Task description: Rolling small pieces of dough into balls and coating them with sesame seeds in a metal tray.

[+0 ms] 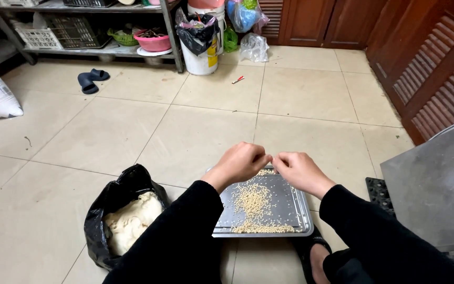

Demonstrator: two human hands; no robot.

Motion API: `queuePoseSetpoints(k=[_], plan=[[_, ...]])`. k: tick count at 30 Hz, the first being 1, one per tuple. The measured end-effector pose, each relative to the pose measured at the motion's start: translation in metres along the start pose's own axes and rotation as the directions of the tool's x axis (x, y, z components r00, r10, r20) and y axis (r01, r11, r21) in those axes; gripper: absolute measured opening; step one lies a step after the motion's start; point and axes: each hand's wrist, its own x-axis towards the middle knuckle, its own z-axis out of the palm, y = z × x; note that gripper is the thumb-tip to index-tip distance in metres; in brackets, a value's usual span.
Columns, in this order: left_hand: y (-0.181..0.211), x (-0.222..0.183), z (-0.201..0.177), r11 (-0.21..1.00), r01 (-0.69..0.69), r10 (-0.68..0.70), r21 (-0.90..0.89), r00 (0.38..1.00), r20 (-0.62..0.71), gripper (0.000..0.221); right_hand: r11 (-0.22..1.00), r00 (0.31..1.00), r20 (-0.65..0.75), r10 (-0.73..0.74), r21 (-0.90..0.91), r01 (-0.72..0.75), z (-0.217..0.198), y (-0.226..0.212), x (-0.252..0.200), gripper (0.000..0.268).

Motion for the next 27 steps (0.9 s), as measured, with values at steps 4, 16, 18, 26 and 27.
queuePoseSetpoints(k=[4, 16, 18, 26, 27], plan=[[-0.006, 0.004, 0.004, 1.000, 0.008, -0.008, 0.000, 1.000, 0.007, 0.040, 1.000, 1.000, 0.002, -0.008, -0.023, 0.008, 0.003, 0.018, 0.012, 0.040], [-0.002, 0.002, 0.003, 0.999, 0.046, -0.046, 0.018, 0.998, 0.032, 0.038, 0.998, 0.999, -0.004, 0.054, -0.028, -0.054, 0.005, 0.019, 0.013, 0.042], [0.000, 0.001, 0.001, 0.998, 0.055, -0.056, 0.007, 0.998, 0.030, 0.042, 0.998, 0.999, -0.019, 0.048, -0.037, -0.049, 0.006, 0.023, 0.015, 0.045], [-0.012, 0.010, 0.007, 0.999, -0.023, 0.023, 0.022, 1.000, -0.002, 0.023, 0.974, 0.995, -0.045, 0.083, 0.216, -0.072, 0.007, 0.019, 0.019, 0.025], [-0.009, 0.009, 0.006, 1.000, -0.025, 0.025, 0.011, 1.000, -0.010, 0.024, 0.945, 0.996, -0.045, 0.082, 0.322, -0.063, 0.009, 0.018, 0.018, 0.023]])
